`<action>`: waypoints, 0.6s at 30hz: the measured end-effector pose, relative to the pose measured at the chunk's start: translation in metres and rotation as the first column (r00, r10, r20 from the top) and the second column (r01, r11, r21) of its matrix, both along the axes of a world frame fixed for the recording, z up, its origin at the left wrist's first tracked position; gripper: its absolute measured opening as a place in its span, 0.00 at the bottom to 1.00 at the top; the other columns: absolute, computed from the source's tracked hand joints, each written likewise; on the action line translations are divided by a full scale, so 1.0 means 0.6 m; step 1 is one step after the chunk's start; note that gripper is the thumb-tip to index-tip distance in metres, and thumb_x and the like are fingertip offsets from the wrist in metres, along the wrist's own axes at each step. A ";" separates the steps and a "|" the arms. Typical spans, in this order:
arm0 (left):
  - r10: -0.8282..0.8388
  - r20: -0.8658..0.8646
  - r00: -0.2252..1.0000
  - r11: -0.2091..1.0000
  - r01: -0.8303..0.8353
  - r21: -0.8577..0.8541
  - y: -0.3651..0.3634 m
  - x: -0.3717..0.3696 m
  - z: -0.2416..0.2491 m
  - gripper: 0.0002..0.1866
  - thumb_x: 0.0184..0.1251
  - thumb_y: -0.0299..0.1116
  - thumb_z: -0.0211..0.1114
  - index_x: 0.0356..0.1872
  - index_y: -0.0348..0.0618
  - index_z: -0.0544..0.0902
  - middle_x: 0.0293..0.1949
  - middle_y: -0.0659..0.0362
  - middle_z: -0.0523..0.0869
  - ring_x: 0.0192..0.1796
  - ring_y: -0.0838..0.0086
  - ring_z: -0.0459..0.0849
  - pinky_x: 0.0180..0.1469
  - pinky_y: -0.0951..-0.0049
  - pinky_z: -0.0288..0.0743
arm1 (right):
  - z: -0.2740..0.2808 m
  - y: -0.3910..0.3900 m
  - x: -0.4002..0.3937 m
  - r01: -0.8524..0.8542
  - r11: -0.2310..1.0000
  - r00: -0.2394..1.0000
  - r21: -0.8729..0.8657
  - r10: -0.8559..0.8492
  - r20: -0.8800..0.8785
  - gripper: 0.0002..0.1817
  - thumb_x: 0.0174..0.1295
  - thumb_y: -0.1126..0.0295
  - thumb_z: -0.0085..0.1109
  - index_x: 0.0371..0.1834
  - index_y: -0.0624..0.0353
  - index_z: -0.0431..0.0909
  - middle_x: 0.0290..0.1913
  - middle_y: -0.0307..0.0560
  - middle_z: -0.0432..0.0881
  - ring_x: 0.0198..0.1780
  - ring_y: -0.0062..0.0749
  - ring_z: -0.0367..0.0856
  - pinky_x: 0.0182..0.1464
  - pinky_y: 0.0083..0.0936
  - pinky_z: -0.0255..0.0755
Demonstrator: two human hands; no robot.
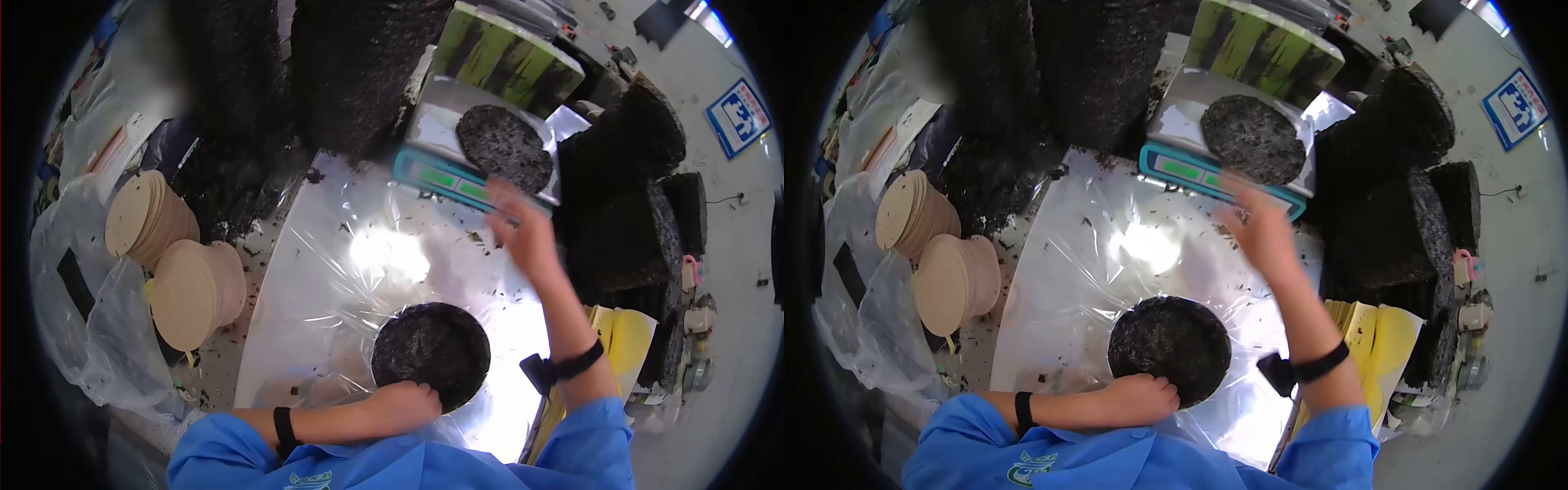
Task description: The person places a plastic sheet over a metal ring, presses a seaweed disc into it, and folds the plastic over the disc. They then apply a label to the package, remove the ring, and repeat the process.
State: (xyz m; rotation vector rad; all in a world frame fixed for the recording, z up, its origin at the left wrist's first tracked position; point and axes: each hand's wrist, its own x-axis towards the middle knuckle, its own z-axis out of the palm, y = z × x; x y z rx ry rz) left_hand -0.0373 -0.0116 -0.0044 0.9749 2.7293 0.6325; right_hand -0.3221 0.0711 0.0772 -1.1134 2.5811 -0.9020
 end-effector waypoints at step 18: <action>-0.044 0.697 0.716 -0.391 -0.654 0.647 -0.135 -0.058 -0.004 0.27 0.81 0.44 0.45 0.72 0.37 0.65 0.66 0.51 0.76 0.69 0.67 0.73 0.71 0.67 0.64 | -0.007 0.175 0.373 -0.311 0.939 0.810 0.150 0.344 -0.475 0.23 0.53 0.76 0.59 0.55 0.50 0.83 0.61 0.46 0.81 0.68 0.43 0.74 0.72 0.47 0.63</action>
